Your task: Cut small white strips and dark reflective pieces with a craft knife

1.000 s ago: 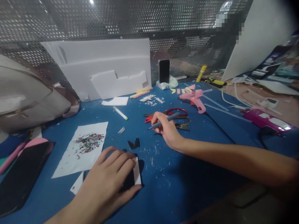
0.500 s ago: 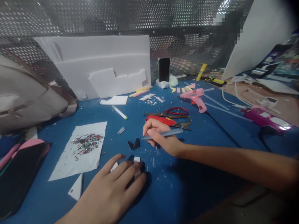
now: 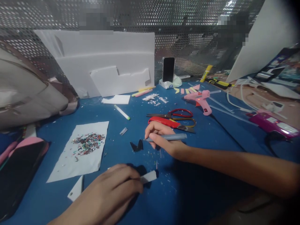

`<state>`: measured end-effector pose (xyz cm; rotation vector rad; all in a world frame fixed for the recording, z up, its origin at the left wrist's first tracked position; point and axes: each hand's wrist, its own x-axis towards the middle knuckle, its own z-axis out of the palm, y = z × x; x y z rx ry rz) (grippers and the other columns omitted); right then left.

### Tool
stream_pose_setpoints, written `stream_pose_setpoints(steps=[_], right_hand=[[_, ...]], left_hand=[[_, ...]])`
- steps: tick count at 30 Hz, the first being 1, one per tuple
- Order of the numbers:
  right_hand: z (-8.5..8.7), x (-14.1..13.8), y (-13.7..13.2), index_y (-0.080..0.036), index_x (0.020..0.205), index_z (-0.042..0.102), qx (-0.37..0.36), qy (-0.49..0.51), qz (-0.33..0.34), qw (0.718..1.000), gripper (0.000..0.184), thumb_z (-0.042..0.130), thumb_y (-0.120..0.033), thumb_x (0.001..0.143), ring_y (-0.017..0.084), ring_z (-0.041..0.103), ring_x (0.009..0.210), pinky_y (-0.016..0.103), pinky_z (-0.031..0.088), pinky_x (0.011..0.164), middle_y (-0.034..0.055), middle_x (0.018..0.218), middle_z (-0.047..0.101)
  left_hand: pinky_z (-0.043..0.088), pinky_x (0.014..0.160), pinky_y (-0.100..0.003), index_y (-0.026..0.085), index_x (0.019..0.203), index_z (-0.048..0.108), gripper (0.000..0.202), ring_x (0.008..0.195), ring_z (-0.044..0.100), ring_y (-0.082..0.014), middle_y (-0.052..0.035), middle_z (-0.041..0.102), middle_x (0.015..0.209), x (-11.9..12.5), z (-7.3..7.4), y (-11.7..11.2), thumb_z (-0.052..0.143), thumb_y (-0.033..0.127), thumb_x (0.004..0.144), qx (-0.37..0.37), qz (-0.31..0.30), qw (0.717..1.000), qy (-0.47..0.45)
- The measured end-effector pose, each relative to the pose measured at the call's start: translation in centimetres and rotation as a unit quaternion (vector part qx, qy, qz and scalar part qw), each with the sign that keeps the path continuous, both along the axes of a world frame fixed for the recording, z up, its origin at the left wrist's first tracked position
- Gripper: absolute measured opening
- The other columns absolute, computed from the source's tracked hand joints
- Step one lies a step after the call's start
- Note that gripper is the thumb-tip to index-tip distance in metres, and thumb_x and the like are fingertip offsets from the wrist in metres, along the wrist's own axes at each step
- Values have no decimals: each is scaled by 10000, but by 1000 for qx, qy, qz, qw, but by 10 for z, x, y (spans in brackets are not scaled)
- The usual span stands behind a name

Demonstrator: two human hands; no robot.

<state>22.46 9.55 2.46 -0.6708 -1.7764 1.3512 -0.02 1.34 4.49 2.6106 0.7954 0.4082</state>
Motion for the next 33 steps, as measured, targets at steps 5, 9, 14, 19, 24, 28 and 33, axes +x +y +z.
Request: stream_pose_setpoints(steps=[5,9,14,19,24,28,33], right_hand=[[1,0,1,-170,904,530,2,-6,9,1000,121,444,-241,952,99,481,611,213,388,577,-20,673,495],[1,0,1,-169,898,532,3,-4,8,1000,116,447,-229,950,93,481,602,207,389,570,-23,670,497],[0,1,1,-170,901,537,13,-15,0,1000,115,447,-220,951,89,486,605,196,395,565,-24,674,502],[-2,1,2,-169,899,532,25,-19,-3,1000,115,450,-235,946,85,477,595,190,381,545,-28,674,495],[-2,0,1,-160,855,529,49,-30,-16,998,74,504,-217,894,83,459,605,197,370,550,-14,737,497],[2,1,-1,-150,744,516,57,-53,-9,997,182,471,-222,905,80,458,576,195,353,522,-11,692,508],[10,2,-8,-150,692,479,38,-98,5,994,268,413,-237,937,61,423,472,182,303,443,-41,590,445]], left_hand=[[529,775,-268,226,1044,554,232,937,586,-157,-46,577,1154,7,-3,2,397,132,901,53,30,997,42],[544,741,-267,227,1121,554,277,897,607,-159,-61,609,1094,11,-9,4,374,153,925,91,31,995,30],[550,774,-263,236,1173,537,282,941,613,-160,-72,577,1145,8,-15,-1,383,192,940,72,45,996,34],[517,892,-238,257,1290,447,358,1074,578,-150,-40,526,1267,5,-9,-14,459,309,936,40,63,994,81],[503,907,-198,216,1286,457,337,1095,579,-121,-46,544,1262,8,-9,-19,411,264,955,69,55,992,91],[544,839,-222,157,1214,528,306,1010,620,-137,-82,592,1188,11,-15,-20,360,210,964,145,53,985,77],[562,783,-269,125,1224,539,323,944,622,-165,-100,610,1157,13,-16,-23,354,166,962,192,59,977,69]])
